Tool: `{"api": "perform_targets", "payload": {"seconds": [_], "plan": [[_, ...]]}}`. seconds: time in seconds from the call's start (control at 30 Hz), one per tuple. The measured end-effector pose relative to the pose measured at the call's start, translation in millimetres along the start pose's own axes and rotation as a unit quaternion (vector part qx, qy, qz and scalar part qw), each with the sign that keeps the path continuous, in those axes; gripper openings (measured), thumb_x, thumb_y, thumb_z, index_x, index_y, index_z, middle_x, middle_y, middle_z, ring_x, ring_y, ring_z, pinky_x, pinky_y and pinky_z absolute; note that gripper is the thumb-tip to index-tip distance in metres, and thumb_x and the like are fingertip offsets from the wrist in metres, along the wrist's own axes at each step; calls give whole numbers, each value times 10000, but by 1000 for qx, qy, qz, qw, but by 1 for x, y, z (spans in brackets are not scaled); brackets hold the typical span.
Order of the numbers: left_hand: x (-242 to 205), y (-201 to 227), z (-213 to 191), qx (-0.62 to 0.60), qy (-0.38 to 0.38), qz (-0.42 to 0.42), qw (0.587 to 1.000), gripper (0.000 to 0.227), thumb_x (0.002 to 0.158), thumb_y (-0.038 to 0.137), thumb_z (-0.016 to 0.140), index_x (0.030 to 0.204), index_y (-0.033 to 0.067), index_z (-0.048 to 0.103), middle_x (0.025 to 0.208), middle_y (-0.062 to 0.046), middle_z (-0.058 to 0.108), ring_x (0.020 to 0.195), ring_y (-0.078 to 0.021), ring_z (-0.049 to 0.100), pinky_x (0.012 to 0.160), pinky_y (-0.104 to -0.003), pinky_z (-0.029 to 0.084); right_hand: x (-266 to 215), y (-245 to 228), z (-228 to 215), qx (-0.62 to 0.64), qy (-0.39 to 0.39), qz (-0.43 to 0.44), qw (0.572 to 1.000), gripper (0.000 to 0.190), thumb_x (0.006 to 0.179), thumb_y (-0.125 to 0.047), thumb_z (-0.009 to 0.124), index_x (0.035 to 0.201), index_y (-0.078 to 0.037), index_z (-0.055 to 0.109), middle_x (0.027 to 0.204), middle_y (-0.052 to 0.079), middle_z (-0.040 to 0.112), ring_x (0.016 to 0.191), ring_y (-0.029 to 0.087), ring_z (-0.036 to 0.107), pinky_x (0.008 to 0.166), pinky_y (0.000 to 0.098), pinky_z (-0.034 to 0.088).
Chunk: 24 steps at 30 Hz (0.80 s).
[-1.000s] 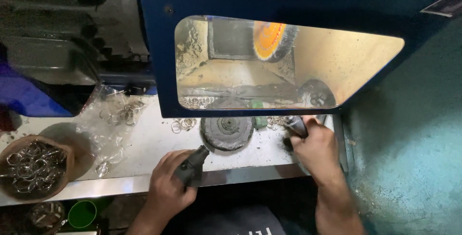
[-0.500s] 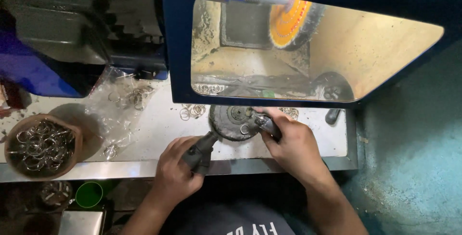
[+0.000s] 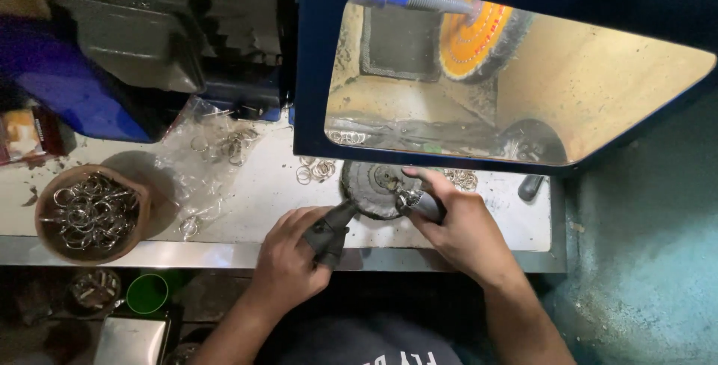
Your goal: The person uses a rotary tool to polish small metal rings one by one. They hold each ring with a clamp in the left hand and apply the rotary tool with the right hand, repeatedly moving the tool across the ring's surface. The rings are processed individually and placed back on the workbench.
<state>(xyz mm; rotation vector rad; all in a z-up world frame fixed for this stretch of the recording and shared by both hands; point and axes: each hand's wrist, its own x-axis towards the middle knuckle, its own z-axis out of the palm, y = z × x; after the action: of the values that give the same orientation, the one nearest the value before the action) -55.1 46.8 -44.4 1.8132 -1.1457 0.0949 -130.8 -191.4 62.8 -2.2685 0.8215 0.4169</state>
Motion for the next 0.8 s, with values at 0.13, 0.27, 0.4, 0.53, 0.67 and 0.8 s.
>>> {"api": "perform_targets", "payload": {"seconds": [0.13,0.27,0.4,0.53,0.67,0.8], "plan": [[1,0,1,10,-13,-2,1000,484,773,-3,708,1241,-20,583,1250,-144,607,1064,-354,650,929,-481,582,3,8,0,27,-4,-38,999,532,817,-176,765,1327,-232,626,1220,25,776,1116,181,746,919,270,542],[10,5,6,61,8,-3,998,212,789,25,670,997,40,713,1223,-101,630,1127,-359,644,942,-508,526,-1,3,1,12,45,5,999,488,794,-161,781,1259,-256,662,1022,198,795,1031,428,738,913,515,576],[48,35,10,69,-8,-1,998,247,723,124,801,908,3,691,1301,-157,560,1243,-417,543,1015,-590,457,-2,4,4,27,50,12,998,475,794,-160,780,1241,-244,646,1012,186,803,1019,425,743,909,515,573],[57,31,41,95,-15,13,995,281,645,101,822,868,-7,689,1369,-151,529,1301,-395,495,1092,-593,387,-5,1,5,48,52,23,997,489,789,-122,761,1251,-199,619,947,247,792,985,450,751,891,541,572],[61,26,60,99,-39,-15,994,180,596,38,793,713,5,660,1236,-106,599,1256,-342,514,1126,-570,334,-7,10,9,71,57,17,996,455,779,-112,768,1200,-157,603,889,232,805,930,426,776,866,518,589],[60,24,62,82,-62,-42,994,151,570,38,768,700,17,692,1142,-68,643,1214,-297,539,1141,-567,307,-8,22,15,76,71,6,995,476,761,-144,801,1187,-126,589,880,206,816,923,415,780,852,506,591]]}}
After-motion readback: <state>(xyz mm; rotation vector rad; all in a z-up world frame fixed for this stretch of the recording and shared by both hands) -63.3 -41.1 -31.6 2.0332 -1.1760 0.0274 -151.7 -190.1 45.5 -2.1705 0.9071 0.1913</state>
